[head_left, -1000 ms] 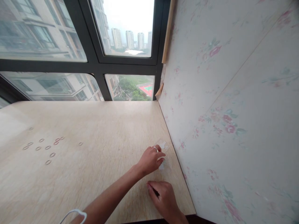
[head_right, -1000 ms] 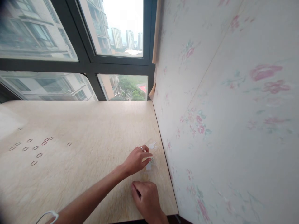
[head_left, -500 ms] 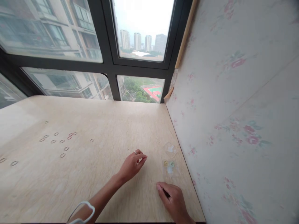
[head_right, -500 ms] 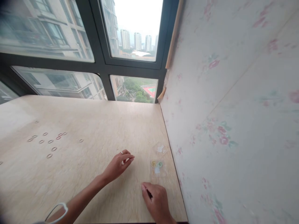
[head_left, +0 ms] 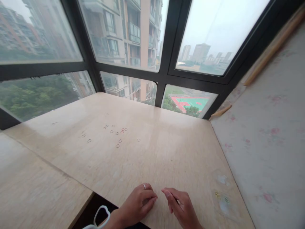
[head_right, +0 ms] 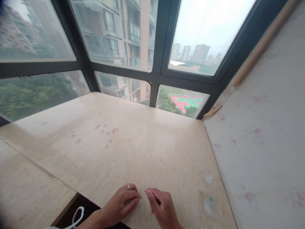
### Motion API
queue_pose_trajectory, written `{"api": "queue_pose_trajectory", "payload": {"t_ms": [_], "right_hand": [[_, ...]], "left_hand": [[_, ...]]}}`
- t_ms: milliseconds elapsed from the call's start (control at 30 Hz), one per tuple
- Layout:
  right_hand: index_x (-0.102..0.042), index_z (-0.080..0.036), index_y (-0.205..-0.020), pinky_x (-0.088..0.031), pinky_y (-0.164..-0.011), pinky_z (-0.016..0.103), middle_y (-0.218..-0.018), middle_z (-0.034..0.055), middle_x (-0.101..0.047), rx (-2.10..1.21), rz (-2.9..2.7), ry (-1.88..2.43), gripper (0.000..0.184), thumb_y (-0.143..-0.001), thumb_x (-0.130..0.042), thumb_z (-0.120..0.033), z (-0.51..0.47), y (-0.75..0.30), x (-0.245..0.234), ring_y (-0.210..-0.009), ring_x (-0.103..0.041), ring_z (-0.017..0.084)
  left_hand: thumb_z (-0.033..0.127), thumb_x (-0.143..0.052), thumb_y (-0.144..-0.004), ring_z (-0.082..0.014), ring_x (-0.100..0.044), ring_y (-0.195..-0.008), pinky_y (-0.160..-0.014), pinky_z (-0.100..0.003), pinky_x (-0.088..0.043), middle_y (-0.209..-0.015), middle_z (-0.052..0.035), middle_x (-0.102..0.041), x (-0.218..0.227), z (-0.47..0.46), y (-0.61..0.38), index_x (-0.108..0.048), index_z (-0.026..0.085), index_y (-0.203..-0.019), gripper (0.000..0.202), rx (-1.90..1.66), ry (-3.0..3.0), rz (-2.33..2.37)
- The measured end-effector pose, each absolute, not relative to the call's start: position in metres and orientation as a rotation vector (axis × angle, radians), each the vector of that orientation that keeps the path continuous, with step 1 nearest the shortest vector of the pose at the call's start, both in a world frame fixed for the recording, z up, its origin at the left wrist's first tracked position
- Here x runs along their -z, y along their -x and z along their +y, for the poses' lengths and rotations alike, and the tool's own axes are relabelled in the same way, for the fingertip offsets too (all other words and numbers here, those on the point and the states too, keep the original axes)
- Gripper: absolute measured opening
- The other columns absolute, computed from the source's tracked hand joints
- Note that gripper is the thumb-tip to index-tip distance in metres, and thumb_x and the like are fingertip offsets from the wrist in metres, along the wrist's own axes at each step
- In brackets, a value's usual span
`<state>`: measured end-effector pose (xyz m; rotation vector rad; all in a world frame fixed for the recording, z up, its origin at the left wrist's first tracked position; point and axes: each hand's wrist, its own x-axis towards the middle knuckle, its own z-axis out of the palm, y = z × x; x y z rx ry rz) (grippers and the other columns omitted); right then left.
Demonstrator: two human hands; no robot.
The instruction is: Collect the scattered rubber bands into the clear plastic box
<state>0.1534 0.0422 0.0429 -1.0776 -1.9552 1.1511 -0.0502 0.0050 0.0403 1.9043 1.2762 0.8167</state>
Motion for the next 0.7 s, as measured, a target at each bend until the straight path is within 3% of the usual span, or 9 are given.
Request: {"api": "queue_pose_trajectory", "payload": {"t_ms": [167, 267, 433, 567, 700], "right_hand": [[-0.071, -0.015, -0.088, -0.037, -0.047, 0.02, -0.046, -0.0051, -0.048, -1.166, -2.023, 0.941, 0.039, -0.095, -0.044, -0.043, 0.095, -0.075, -0.072, -0.042, -0.045, 0.008], [-0.07, -0.015, -0.082, -0.037, -0.047, 0.02, -0.048, -0.0044, -0.05, -1.145, -2.082, 0.885, 0.042, -0.095, -0.044, -0.045, 0.128, -0.027, -0.081, -0.043, -0.046, 0.008], [-0.068, -0.016, -0.099, -0.043, -0.055, 0.02, -0.055, -0.0037, -0.058, -0.9, -2.385, 0.766, 0.035, -0.097, -0.041, -0.038, 0.171, 0.061, -0.091, -0.048, -0.053, 0.009], [-0.062, -0.017, -0.115, -0.046, -0.073, 0.022, -0.09, 0.0029, -0.07, -0.656, -2.607, 0.711, 0.028, -0.093, -0.049, -0.028, 0.201, 0.135, -0.093, -0.071, -0.061, 0.011], [-0.051, -0.012, -0.13, -0.045, -0.085, 0.026, -0.119, 0.01, -0.064, -0.514, -2.759, 0.712, 0.042, -0.089, -0.051, -0.022, 0.228, 0.2, -0.085, -0.088, -0.061, 0.015]], "left_hand": [[0.017, -0.063, -0.077, -0.0145, -0.058, -0.078, -0.071, -0.024, -0.044, -0.084, -0.0039, -0.065, -0.011, -0.008, 0.068, -0.068, 0.018, -0.072, 0.008, -1.004, -1.978, 1.125], [0.023, -0.069, -0.078, -0.013, -0.054, -0.074, -0.068, -0.024, -0.04, -0.077, -0.0001, -0.066, 0.015, -0.008, 0.066, -0.064, 0.019, -0.064, 0.015, -1.103, -2.151, 1.049], [0.028, -0.07, -0.083, -0.0122, -0.047, -0.069, -0.063, -0.027, -0.032, -0.072, 0.0041, -0.065, 0.048, -0.005, 0.058, -0.061, 0.021, -0.067, 0.02, -1.153, -2.379, 1.113], [0.033, -0.069, -0.084, -0.0128, -0.047, -0.067, -0.058, -0.029, -0.03, -0.068, 0.0029, -0.064, 0.068, 0.001, 0.046, -0.057, 0.019, -0.064, 0.027, -1.123, -2.423, 1.118], [0.031, -0.068, -0.085, -0.0149, -0.048, -0.06, -0.051, -0.029, -0.033, -0.063, -0.0022, -0.062, 0.068, 0.007, 0.04, -0.058, 0.02, -0.061, 0.028, -1.142, -2.364, 1.108]]}}
